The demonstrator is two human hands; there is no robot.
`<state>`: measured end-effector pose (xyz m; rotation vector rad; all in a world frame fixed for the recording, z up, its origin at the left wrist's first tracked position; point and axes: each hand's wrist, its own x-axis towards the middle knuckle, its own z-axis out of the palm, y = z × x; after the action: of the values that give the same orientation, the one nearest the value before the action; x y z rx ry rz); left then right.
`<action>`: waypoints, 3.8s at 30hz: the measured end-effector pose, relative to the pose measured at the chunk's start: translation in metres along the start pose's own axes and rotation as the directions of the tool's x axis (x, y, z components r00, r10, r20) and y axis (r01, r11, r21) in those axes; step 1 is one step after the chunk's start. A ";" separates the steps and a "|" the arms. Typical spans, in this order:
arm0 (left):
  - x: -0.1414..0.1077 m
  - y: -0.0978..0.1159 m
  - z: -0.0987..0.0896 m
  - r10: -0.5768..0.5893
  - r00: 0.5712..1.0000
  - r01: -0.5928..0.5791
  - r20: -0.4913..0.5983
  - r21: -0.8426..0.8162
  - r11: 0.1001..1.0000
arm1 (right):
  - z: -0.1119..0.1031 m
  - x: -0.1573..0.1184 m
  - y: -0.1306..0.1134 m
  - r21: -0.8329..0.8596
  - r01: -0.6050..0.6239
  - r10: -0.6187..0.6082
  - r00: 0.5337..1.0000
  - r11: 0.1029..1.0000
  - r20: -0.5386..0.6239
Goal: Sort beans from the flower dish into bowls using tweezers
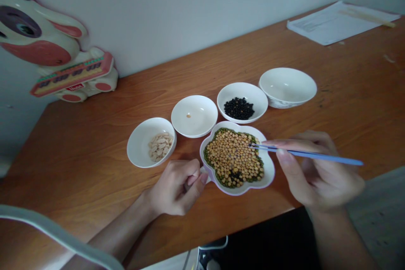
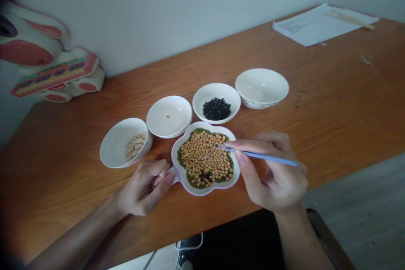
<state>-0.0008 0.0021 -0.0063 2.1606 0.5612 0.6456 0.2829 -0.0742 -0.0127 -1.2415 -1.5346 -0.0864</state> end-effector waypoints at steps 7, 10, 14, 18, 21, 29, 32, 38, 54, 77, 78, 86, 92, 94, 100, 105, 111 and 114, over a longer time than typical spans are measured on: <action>0.000 0.000 0.000 -0.016 1.000 0.016 -0.004 -0.003 1.000 | 0.017 0.028 0.008 -0.175 -0.092 0.074 0.992 0.980 -0.105; 0.000 0.001 0.000 -0.018 1.000 0.018 -0.003 -0.012 1.000 | 0.019 0.025 0.013 -0.170 -0.168 0.157 0.984 0.971 -0.080; 0.001 0.001 0.000 -0.008 1.000 0.008 -0.003 -0.011 1.000 | 0.011 0.008 0.012 -0.022 -0.193 0.191 0.979 0.981 -0.072; 0.002 0.001 0.000 -0.011 1.000 0.011 -0.006 -0.003 1.000 | 0.003 0.002 0.004 0.128 -0.074 0.059 0.991 0.989 0.123; 0.002 0.002 0.000 -0.004 1.000 0.004 -0.011 -0.002 1.000 | 0.003 0.007 -0.002 0.185 0.021 -0.074 0.956 0.983 0.282; 0.002 0.003 0.000 0.000 1.000 0.000 -0.018 0.002 1.000 | 0.009 0.013 -0.004 0.202 0.082 -0.152 0.920 0.976 0.362; 0.002 0.002 0.000 -0.007 1.000 0.007 -0.015 0.003 1.000 | 0.009 0.012 -0.004 0.198 0.066 -0.137 0.919 0.978 0.371; 0.001 0.001 0.000 -0.003 1.000 0.003 -0.010 0.000 1.000 | 0.009 0.011 -0.003 0.193 0.057 -0.131 0.911 0.980 0.392; 0.002 0.001 0.000 0.010 1.000 -0.010 -0.020 0.001 1.000 | 0.010 0.012 -0.004 0.199 0.076 -0.149 0.913 0.977 0.381; 0.000 -0.001 0.000 0.005 1.000 -0.005 -0.003 -0.010 1.000 | 0.018 0.010 0.005 -0.072 -0.064 0.050 0.982 0.995 -0.184; 0.000 0.000 0.000 0.005 1.000 -0.006 -0.004 -0.007 1.000 | 0.020 0.013 0.006 -0.088 -0.114 0.096 0.977 0.990 -0.189; 0.000 -0.001 0.000 0.006 1.000 -0.006 -0.010 -0.001 1.000 | 0.018 0.008 0.006 -0.056 -0.249 0.242 0.965 0.967 -0.104; -0.001 -0.001 0.000 -0.002 1.000 0.002 -0.012 -0.013 1.000 | 0.008 0.003 0.000 0.127 -0.074 0.059 0.992 0.989 0.115; 0.000 0.000 0.000 -0.001 1.000 0.000 -0.013 -0.013 1.000 | 0.008 0.005 -0.001 0.185 0.003 -0.049 0.968 0.983 0.245; 0.002 0.001 0.000 0.013 1.000 -0.013 -0.018 -0.004 1.000 | 0.010 0.010 -0.004 0.254 0.043 -0.144 0.909 0.966 0.391; 0.001 0.001 0.001 0.009 1.000 -0.009 -0.019 0.004 1.000 | 0.009 0.009 -0.004 0.258 0.037 -0.143 0.902 0.966 0.408; 0.002 0.003 0.000 -0.004 1.000 0.004 -0.016 0.005 1.000 | 0.010 0.007 -0.002 0.251 0.038 -0.144 0.897 0.967 0.417; 0.002 0.002 -0.001 0.003 1.000 -0.003 -0.021 0.004 1.000 | 0.009 0.007 -0.003 0.251 0.040 -0.145 0.896 0.967 0.420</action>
<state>0.0006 0.0024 -0.0039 2.1612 0.5707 0.6699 0.2756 -0.0649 -0.0094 -1.0363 -1.9275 0.3275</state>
